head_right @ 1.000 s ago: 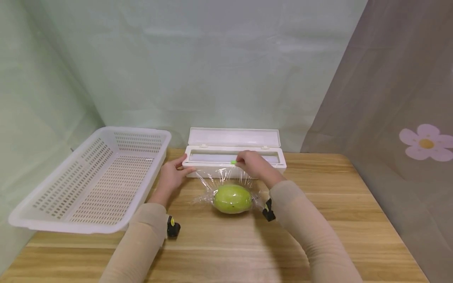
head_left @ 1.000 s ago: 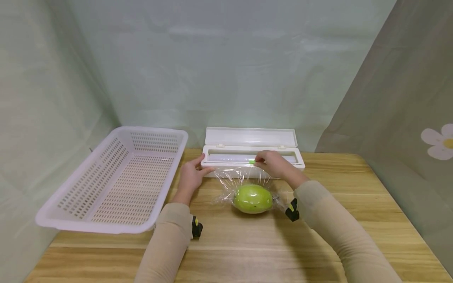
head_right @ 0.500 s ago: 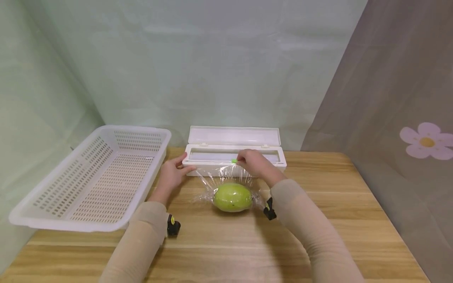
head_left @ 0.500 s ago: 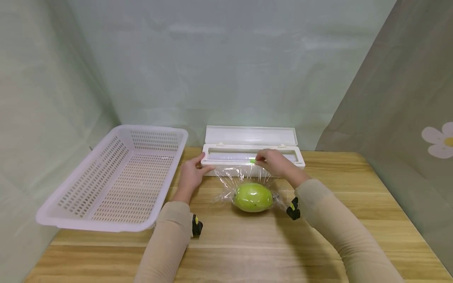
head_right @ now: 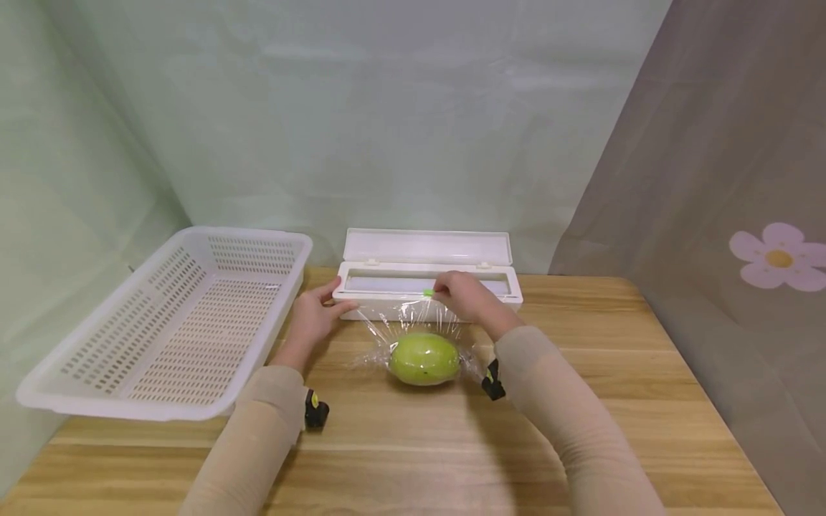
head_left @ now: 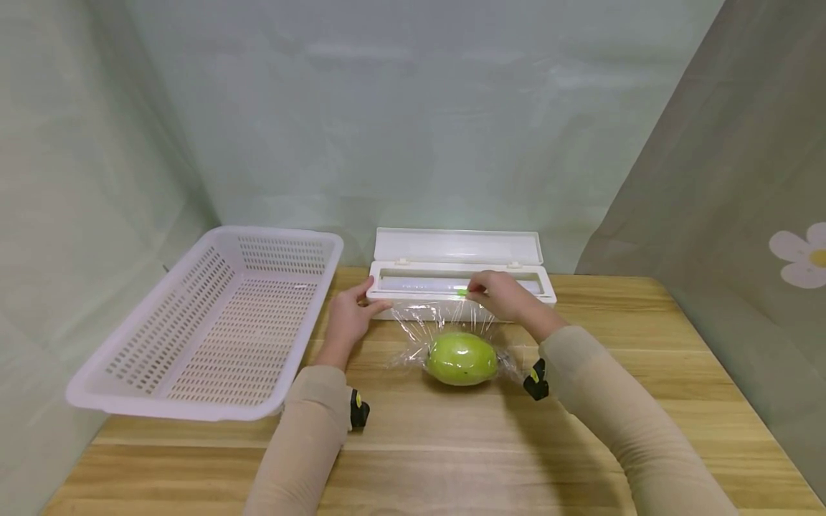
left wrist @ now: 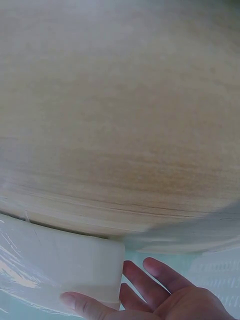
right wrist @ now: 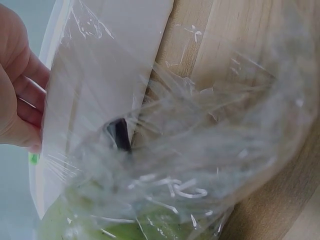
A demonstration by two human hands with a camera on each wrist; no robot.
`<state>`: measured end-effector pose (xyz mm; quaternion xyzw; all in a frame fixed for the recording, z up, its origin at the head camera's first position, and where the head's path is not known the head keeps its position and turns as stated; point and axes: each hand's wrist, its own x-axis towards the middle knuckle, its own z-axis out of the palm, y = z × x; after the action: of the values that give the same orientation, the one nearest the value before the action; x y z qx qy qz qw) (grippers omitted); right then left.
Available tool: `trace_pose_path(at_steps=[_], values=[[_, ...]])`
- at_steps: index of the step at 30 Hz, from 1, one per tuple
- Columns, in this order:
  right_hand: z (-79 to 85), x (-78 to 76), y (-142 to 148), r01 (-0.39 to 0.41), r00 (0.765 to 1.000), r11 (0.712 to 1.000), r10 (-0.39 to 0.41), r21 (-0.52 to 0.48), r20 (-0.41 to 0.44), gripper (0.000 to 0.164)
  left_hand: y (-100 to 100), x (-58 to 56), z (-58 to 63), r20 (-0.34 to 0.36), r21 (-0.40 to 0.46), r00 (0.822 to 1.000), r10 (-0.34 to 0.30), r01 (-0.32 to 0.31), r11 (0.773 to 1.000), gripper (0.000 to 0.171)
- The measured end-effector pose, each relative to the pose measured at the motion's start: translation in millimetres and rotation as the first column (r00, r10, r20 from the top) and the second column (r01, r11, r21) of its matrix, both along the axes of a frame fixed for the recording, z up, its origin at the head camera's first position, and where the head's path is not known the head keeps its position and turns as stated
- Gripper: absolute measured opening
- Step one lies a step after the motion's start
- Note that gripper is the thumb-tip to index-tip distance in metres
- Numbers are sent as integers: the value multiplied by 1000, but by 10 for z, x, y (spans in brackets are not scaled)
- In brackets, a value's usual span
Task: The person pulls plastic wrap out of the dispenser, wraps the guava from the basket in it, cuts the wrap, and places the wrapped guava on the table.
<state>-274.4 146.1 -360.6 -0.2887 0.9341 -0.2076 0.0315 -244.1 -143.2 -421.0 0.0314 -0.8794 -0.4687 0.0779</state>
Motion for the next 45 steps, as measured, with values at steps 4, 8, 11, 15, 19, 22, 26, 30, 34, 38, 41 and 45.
trace_pose_path(at_steps=[4,8,11,15,19,22,26,30,34,38,41,45], values=[[10,10,16,4,1000,1000,-4,-1,2,16,-2,0,-5,-4,0,1000,-6,6,1000,71],[8,11,28,11,1000,1000,-11,-1,9,16,-9,8,5,5,5,1000,-5,5,1000,71],[3,8,33,15,1000,1000,-15,-2,14,17,-11,14,13,11,4,1000,-1,1,1000,71],[-2,10,41,9,1000,1000,-9,-1,5,16,-12,9,-1,9,0,1000,0,0,1000,71],[-4,13,43,3,1000,1000,-3,0,-7,16,-14,8,-14,9,-2,1000,3,-3,1000,71],[-5,13,41,5,1000,1000,-5,2,-9,16,-14,7,-18,10,0,1000,2,-2,1000,71],[-2,15,44,6,1000,1000,-6,6,-10,16,-15,4,-19,13,0,1000,-1,1,1000,71],[5,16,58,7,1000,1000,-7,6,-10,16,-14,7,-13,10,-4,1000,-4,5,1000,71],[13,19,70,5,1000,1000,-5,3,-6,16,-12,8,-6,9,-4,1000,-3,3,1000,71],[16,19,81,8,1000,1000,-8,0,-2,16,-9,4,-6,11,1,1000,-4,4,1000,71],[13,17,92,13,1000,1000,-13,-3,-1,16,-7,-2,-6,10,8,1000,-6,6,1000,71],[5,12,105,14,1000,1000,-14,0,-11,16,-8,-7,-6,12,12,1000,-9,8,1000,72]])
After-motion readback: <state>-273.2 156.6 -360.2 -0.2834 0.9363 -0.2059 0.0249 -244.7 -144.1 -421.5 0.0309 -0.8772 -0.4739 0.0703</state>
